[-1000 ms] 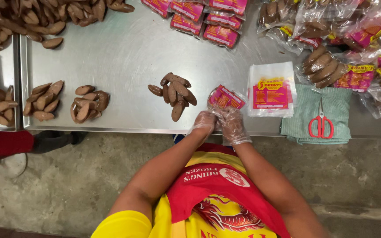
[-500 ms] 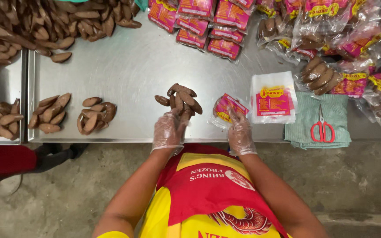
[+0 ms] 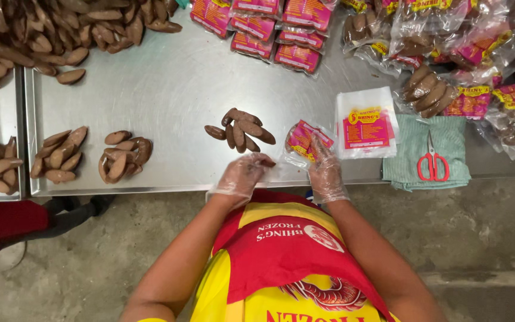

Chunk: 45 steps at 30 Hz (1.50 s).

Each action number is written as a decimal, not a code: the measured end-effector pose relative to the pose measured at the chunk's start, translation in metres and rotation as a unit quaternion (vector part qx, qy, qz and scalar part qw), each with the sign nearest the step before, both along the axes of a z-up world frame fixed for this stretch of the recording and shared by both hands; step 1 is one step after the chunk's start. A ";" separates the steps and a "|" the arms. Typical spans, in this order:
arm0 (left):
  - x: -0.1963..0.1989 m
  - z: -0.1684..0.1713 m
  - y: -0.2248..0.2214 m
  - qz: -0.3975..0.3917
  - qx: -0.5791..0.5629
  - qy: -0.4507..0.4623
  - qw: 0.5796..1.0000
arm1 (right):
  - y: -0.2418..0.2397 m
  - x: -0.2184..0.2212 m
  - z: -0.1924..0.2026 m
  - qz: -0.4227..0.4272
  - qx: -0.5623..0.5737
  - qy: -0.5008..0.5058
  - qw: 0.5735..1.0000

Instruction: The person places brown, elongated food items from a metal tray into small, clear plastic bags. They arrange the items inside the bags and then fold the top of the bags to close them. The person stacks the filled bags on the table next to a pile of already packaged items.

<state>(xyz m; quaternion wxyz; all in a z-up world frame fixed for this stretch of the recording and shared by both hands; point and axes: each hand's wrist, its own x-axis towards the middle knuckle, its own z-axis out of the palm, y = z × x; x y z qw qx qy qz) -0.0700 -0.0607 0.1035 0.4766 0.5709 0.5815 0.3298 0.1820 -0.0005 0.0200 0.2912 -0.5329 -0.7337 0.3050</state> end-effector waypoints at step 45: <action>0.002 -0.013 0.033 0.025 -0.169 0.061 0.983 | -0.030 0.018 0.023 0.053 -0.277 0.028 0.959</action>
